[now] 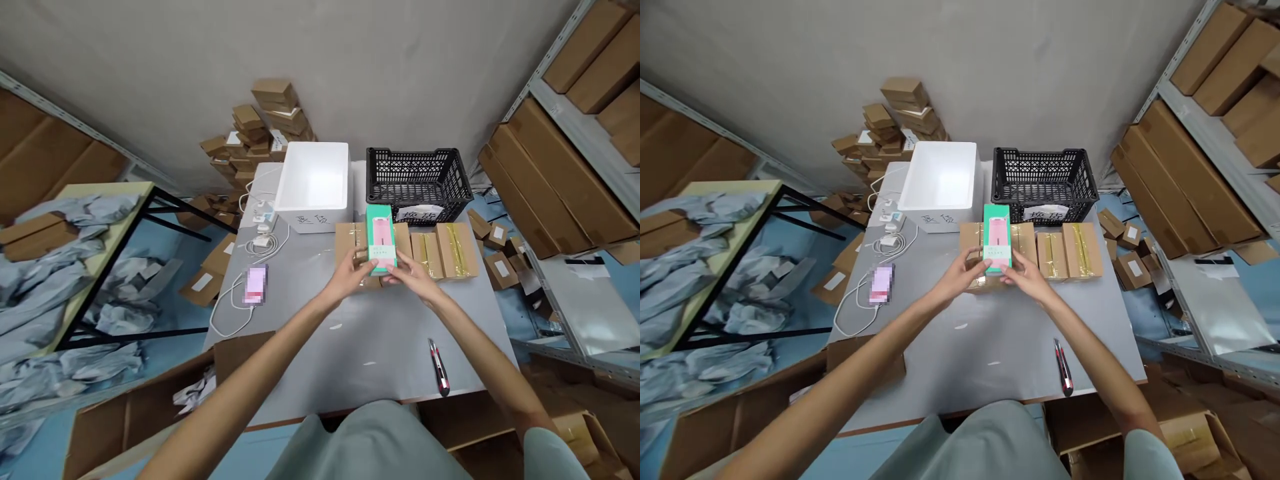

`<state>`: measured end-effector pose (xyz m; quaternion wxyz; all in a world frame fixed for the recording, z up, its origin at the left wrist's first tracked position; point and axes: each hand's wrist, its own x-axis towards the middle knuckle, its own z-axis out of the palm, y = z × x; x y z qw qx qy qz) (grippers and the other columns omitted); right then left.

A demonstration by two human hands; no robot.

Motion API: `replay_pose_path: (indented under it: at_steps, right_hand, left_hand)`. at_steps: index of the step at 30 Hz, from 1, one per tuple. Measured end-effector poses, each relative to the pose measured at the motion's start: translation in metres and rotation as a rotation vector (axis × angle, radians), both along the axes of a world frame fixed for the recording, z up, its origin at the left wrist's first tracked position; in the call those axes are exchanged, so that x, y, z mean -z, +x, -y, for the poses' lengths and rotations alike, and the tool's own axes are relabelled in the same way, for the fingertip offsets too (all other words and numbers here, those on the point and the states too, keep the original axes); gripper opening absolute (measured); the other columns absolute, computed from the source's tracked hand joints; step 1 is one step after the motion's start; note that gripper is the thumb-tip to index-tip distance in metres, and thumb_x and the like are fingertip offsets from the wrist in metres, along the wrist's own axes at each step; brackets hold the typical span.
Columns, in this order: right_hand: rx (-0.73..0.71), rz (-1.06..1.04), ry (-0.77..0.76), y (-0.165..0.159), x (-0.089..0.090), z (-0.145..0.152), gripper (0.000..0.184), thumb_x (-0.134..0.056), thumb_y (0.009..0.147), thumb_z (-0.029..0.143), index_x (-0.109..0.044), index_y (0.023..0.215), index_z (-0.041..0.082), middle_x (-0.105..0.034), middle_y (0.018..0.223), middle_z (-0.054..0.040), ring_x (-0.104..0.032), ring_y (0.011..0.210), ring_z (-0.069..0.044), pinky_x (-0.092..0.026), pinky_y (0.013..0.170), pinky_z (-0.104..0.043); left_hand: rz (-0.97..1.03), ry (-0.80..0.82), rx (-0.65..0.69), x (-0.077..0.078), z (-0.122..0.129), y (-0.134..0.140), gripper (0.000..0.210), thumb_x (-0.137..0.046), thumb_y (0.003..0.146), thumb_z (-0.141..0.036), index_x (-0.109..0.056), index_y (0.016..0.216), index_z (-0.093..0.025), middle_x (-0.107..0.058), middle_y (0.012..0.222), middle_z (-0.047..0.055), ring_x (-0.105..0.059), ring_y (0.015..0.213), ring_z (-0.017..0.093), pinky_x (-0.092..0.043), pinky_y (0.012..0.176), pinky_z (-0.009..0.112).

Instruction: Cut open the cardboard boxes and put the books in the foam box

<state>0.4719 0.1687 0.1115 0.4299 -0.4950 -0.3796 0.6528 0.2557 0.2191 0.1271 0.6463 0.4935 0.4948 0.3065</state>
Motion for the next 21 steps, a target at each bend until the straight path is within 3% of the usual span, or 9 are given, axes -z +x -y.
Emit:
replay_pose_path:
  at_steps: [5, 9, 15, 21]
  right_hand:
    - [0.035, 0.105, 0.094, 0.038, -0.015, -0.111, 0.074, -0.086, 0.097, 0.038, -0.06, 0.165, 0.027, -0.084, 0.129, -0.007, -0.082, 0.091, -0.017, -0.072, 0.095, -0.035]
    - [0.058, 0.26, 0.111, 0.061, -0.014, -0.194, 0.065, -0.08, 0.102, 0.031, -0.062, 0.163, 0.024, -0.086, 0.116, -0.0071, -0.079, 0.08, -0.015, -0.072, 0.087, -0.032]
    - [0.095, 0.29, 0.112, 0.07, 0.022, -0.286, 0.048, -0.074, 0.101, 0.019, -0.073, 0.148, 0.024, -0.081, 0.135, -0.0055, -0.078, 0.104, -0.017, -0.07, 0.095, -0.033]
    - [0.1, 0.474, 0.141, 0.056, 0.074, -0.339, 0.039, -0.071, 0.101, 0.023, -0.077, 0.14, 0.02, -0.083, 0.128, -0.0073, -0.076, 0.104, -0.019, -0.068, 0.099, -0.041]
  left_hand:
    - [-0.064, 0.079, -0.028, -0.021, -0.106, 0.05, 0.053, -0.074, 0.09, -0.031, -0.064, 0.14, -0.018, -0.072, 0.149, 0.017, -0.072, 0.131, 0.029, -0.061, 0.106, 0.046]
    - [-0.086, 0.071, -0.05, -0.021, -0.184, 0.081, 0.053, -0.067, 0.088, -0.021, -0.066, 0.141, -0.017, -0.074, 0.143, 0.015, -0.073, 0.127, 0.027, -0.061, 0.107, 0.043]
    - [-0.147, 0.101, -0.021, 0.015, -0.27, 0.103, 0.046, -0.071, 0.083, -0.015, -0.077, 0.128, -0.017, -0.081, 0.129, 0.011, -0.074, 0.123, 0.028, -0.062, 0.107, 0.044]
    - [-0.393, 0.262, 0.013, 0.062, -0.312, 0.11, 0.043, -0.069, 0.085, -0.011, -0.077, 0.127, -0.012, -0.084, 0.112, 0.013, -0.077, 0.109, 0.027, -0.062, 0.104, 0.04]
